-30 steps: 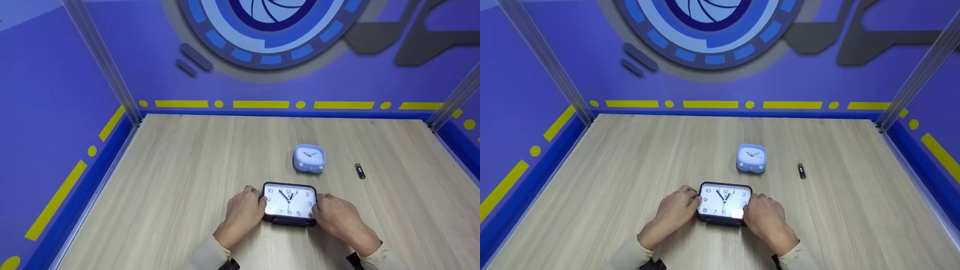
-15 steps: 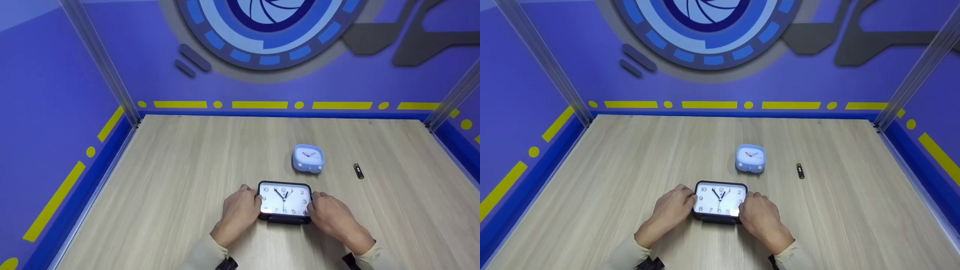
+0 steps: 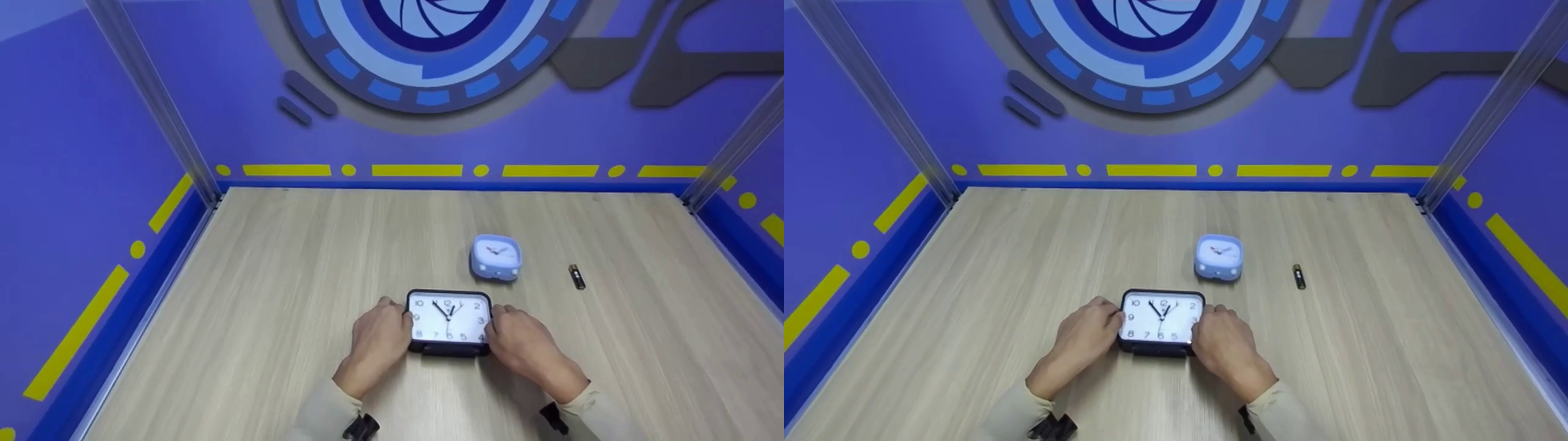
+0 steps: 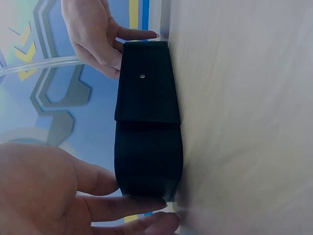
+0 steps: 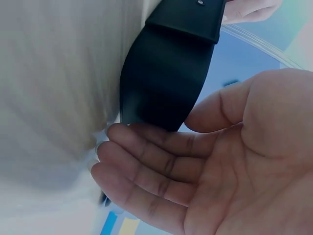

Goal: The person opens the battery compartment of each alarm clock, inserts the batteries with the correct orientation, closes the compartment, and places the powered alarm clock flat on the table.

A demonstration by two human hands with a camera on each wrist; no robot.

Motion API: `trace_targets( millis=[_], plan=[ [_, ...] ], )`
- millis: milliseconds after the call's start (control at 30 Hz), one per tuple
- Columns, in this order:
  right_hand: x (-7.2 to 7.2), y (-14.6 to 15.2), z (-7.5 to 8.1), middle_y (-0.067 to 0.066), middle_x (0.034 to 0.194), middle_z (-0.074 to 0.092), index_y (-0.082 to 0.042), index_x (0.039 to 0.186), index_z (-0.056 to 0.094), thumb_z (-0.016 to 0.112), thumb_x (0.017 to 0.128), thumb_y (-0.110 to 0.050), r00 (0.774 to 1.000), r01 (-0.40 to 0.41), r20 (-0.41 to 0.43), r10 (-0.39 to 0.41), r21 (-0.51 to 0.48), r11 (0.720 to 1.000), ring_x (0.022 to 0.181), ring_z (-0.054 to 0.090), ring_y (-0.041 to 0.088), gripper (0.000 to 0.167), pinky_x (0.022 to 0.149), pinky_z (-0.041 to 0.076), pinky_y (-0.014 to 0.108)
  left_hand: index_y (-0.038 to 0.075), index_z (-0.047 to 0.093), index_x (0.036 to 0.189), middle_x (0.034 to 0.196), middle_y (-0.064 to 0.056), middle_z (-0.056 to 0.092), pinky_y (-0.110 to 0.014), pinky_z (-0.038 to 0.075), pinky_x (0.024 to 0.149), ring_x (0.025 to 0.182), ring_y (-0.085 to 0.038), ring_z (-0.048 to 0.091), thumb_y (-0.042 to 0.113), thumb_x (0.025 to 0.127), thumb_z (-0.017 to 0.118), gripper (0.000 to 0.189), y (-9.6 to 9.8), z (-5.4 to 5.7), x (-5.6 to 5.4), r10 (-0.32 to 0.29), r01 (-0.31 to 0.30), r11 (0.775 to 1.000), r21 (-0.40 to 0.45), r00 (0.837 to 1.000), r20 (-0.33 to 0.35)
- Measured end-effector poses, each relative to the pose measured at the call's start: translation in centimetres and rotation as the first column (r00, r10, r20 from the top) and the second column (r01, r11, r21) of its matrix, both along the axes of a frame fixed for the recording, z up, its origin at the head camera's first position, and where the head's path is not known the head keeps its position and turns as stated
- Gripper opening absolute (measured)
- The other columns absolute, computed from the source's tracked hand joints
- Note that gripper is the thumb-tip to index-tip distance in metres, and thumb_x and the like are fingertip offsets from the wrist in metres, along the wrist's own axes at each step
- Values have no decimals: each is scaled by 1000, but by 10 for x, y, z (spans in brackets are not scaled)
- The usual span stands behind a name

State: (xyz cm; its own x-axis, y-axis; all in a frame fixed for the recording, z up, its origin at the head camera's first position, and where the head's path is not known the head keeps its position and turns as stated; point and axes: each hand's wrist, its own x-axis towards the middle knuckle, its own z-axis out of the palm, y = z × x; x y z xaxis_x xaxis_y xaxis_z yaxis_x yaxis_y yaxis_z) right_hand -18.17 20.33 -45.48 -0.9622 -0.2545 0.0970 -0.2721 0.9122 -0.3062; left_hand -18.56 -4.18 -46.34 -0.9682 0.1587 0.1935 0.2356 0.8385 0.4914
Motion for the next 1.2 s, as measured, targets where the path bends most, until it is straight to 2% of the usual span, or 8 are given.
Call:
trace_targets(
  millis=[300, 533, 800, 1033, 1200],
  plan=[
    [-7, -10, -1, 19, 81, 60, 7, 89, 60, 56, 98, -4, 1000, -17, -12, 17, -12, 1000, 75, 65, 39, 15, 71, 53, 56, -4, 78, 93, 82, -10, 62, -44, 51, 58, 64, -23, 60, 12, 99, 67, 20, -8, -1, -6, 26, -26, 1000, -16, 999, -18],
    [-11, -16, -2, 18, 78, 59, 7, 87, 60, 57, 98, -3, 999, -20, -35, 20, -16, 1000, 71, 63, 37, 14, 68, 53, 56, -3, 77, 90, 80, -9, 61, -42, 49, 56, 61, -20, 56, 13, 100, 67, 21, -11, -1, -10, 54, -54, 998, -20, 999, -4],
    [-18, -25, -1, 20, 83, 61, 9, 93, 61, 57, 99, -5, 1000, -1, -3, 1, -6, 1000, 77, 66, 40, 16, 71, 53, 57, -4, 77, 92, 84, -12, 64, -46, 52, 60, 67, -26, 63, 13, 100, 67, 21, -18, -3, -16, 74, -74, 997, -13, 997, -2],
    [-28, -33, 0, 23, 92, 64, 11, 100, 62, 54, 101, -7, 997, 16, 79, -16, -5, 1000, 88, 67, 41, 20, 81, 54, 58, -4, 78, 99, 87, -13, 64, -48, 53, 64, 73, -31, 67, 14, 102, 66, 22, -24, -6, -24, 91, -91, 996, -19, 996, -2],
    [-35, -40, 0, 24, 93, 63, 12, 102, 62, 52, 101, -7, 995, 19, 100, -18, -11, 1000, 89, 67, 42, 22, 82, 53, 58, -4, 78, 99, 88, -13, 64, -49, 53, 66, 76, -33, 68, 14, 103, 64, 23, -30, -7, -28, 107, -107, 994, 2, 994, 6]
  ],
)
